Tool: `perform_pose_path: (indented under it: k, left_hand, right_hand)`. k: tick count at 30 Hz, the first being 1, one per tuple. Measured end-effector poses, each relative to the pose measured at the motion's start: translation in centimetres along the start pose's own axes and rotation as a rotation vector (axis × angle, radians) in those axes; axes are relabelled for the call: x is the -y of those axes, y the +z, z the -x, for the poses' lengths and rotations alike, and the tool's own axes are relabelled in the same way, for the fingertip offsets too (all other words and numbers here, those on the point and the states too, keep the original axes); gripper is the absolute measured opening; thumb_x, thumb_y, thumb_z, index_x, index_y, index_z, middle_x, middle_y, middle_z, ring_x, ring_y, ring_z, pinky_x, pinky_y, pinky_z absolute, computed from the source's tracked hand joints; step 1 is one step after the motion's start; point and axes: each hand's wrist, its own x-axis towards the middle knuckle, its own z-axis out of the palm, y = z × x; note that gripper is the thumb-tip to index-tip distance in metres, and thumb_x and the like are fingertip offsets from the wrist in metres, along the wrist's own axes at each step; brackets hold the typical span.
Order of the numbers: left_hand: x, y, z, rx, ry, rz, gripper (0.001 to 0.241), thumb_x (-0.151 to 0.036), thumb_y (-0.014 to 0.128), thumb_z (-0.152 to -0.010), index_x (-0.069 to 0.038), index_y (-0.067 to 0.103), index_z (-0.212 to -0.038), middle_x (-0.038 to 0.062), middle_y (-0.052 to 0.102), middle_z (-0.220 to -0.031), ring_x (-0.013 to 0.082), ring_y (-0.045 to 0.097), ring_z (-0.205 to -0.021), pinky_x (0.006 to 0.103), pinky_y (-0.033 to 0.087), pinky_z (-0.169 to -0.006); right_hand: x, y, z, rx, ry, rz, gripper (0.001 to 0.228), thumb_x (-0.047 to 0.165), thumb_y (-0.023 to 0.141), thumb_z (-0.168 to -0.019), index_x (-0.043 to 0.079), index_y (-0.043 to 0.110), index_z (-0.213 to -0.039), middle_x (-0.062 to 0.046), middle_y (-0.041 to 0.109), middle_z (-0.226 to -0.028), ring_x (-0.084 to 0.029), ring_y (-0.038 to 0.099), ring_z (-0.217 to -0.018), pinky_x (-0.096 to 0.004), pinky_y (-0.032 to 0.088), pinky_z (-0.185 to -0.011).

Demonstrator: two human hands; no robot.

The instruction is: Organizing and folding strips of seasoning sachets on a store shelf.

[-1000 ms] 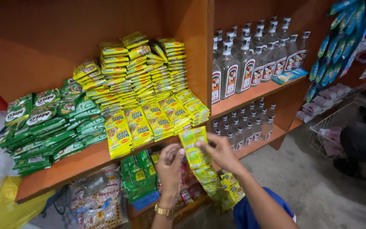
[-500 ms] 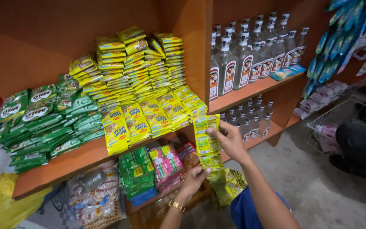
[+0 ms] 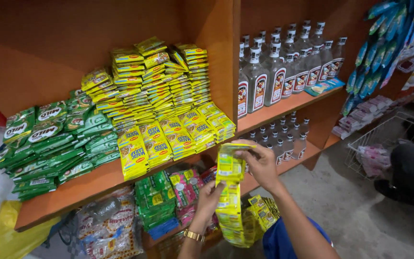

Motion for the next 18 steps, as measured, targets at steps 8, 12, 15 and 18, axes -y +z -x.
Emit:
perform_pose_path:
  k: [8,12,15,18]
  left_hand:
    - [-2.0,-1.3,1.2,-0.060,-0.123,0.095,0.028,-0.023,0.060,-0.100,0.000,0.074,-0.108,0.004,0.077,-0.093,0.0114,0.070,-0.077,0.0294,0.056,-0.070]
    - [-2.8,-2.5,0.9,-0.148,-0.123,0.215,0.031,-0.027,0.059,-0.099,-0.003,0.073,-0.111,0.006,0.076,-0.099,0.0143,0.071,-0.081,0.0314,0.056,-0.075]
    - [-5.5,-2.8,2.4,-0.086,-0.014,0.400,0.041,-0.041,0.054,-0.104,-0.005,0.069,-0.115,0.006,0.073,-0.106,0.0129,0.069,-0.091,0.0332,0.056,-0.079]
    - [-9.2,-1.8,3.4,0.000,0.019,0.554,0.046,-0.051,0.047,-0.099,-0.011,0.064,-0.116,0.005,0.073,-0.111,0.0144,0.071,-0.100,0.0334,0.057,-0.089]
  right_hand:
    - [1.0,0.3,-0.2,0.223,-0.025,0.094,0.027,-0.002,0.063,-0.094,0.003,0.074,-0.118,-0.007,0.076,-0.120,-0.016,0.071,-0.110,-0.030,0.059,-0.093]
    - [0.9,1.1,0.1,0.367,-0.284,0.361,0.033,0.001,0.073,-0.087,0.009,0.076,-0.119,-0.008,0.076,-0.124,-0.026,0.072,-0.119,-0.040,0.053,-0.101]
    - [-0.9,1.7,0.3,0.449,-0.261,0.425,0.033,0.006,0.077,-0.088,0.014,0.076,-0.120,-0.002,0.076,-0.125,-0.025,0.070,-0.125,-0.040,0.053,-0.105]
    - [1.0,2.1,0.2,0.559,-0.261,0.566,0.045,0.000,0.072,-0.083,0.013,0.073,-0.126,-0.005,0.072,-0.130,-0.028,0.062,-0.130,-0.044,0.046,-0.104]
